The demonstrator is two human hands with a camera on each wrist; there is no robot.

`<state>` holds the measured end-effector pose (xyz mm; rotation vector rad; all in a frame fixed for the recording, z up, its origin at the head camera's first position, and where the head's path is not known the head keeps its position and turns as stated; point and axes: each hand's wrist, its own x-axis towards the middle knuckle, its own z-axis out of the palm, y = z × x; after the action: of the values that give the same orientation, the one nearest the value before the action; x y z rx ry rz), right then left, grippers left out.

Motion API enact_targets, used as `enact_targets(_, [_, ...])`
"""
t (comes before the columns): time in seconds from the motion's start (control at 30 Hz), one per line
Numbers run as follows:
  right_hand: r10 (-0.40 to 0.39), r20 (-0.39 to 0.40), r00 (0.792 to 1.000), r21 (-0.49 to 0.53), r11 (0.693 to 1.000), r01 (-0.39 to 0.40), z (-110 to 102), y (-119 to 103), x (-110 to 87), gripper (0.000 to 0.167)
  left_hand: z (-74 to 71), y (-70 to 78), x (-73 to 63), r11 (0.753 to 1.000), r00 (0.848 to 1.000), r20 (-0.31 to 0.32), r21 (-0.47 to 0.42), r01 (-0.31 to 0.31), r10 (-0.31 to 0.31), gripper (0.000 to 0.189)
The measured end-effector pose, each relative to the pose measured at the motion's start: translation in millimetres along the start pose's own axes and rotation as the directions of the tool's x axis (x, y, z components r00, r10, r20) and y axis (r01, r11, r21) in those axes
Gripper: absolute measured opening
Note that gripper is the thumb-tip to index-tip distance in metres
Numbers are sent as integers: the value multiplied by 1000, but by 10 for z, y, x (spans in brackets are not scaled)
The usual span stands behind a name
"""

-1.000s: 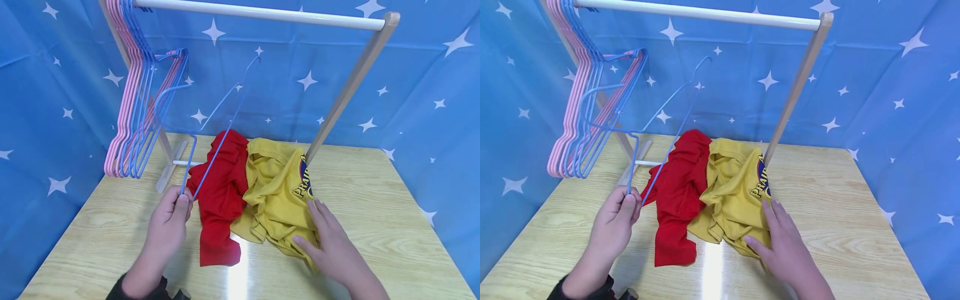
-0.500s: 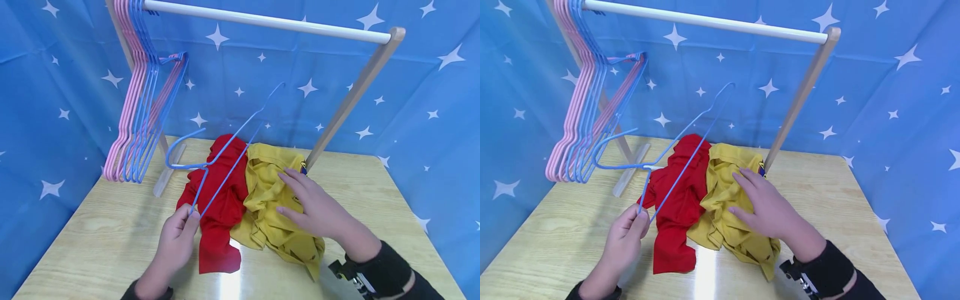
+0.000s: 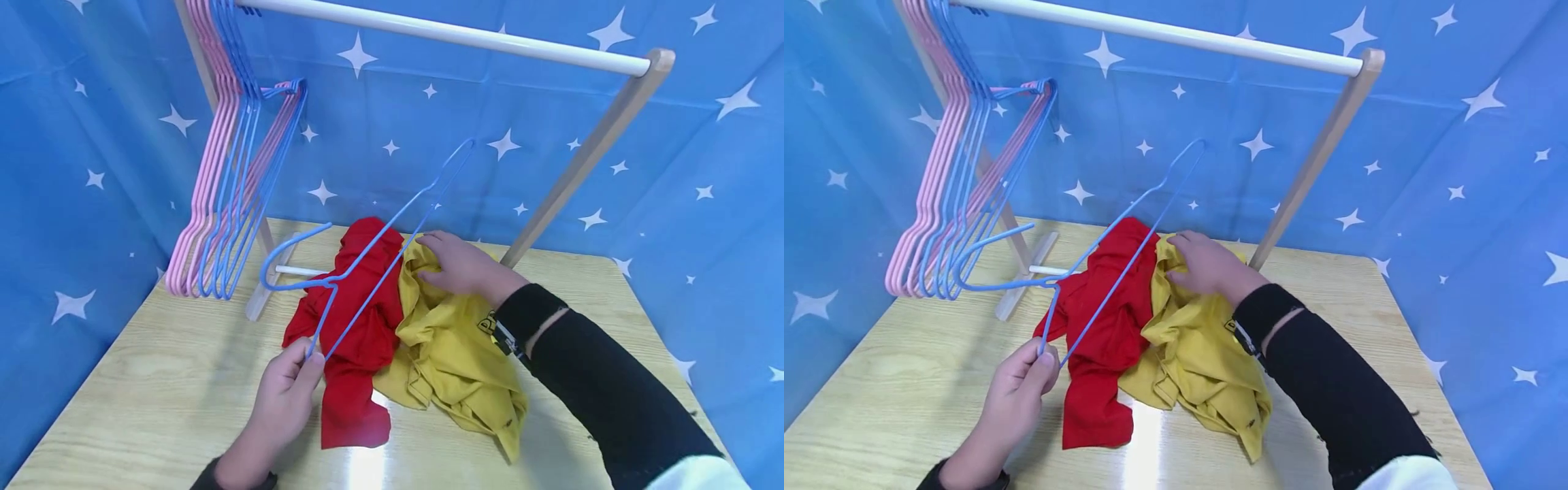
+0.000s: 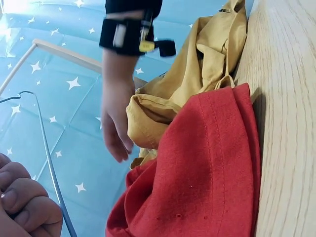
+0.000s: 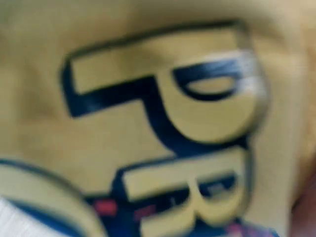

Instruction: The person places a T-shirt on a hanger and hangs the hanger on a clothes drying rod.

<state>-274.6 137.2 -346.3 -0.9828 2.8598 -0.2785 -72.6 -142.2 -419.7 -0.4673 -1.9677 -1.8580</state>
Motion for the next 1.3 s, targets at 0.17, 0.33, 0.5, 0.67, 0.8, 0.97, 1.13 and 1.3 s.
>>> enact_targets(0.17, [-18, 42, 999, -67, 998, 21, 145, 131, 306, 71, -38, -10, -1, 998, 999, -2, 46, 49, -49, 32])
enact_targets(0.33, [-63, 99, 993, -183, 980, 81, 164, 182, 547, 70, -56, -32, 24, 998, 998, 2, 38, 59, -59, 31])
enact_targets(0.5, [-65, 206, 976, -229, 967, 113, 175, 187, 698, 62, -64, -48, 13, 997, 998, 15, 35, 65, -66, 30])
enact_targets(0.67, [-66, 224, 972, -277, 952, 128, 213, 207, 742, 35, -71, -75, 6, 998, 998, 25, 43, 48, -49, 31])
enact_targets(0.8, [-87, 183, 979, -254, 958, 132, 222, 239, 763, 18, -83, -113, 10, 998, 999, 30, 51, 28, -29, 32])
enact_targets(0.97, [-107, 88, 990, -142, 983, 119, 129, 222, 691, 15, -73, -104, 9, 999, 1000, 29, 44, 3, -4, 31])
enact_targets(1.13, [-50, 31, 998, 85, 995, 48, 37, 124, 604, 18, -68, -94, 15, 999, 1000, 18, 49, -14, 13, 32])
enact_targets(1.3, [15, -14, 1000, 301, 954, -10, -104, -53, 499, 22, -85, -89, 13, 997, 998, 17, 61, -54, 53, 33])
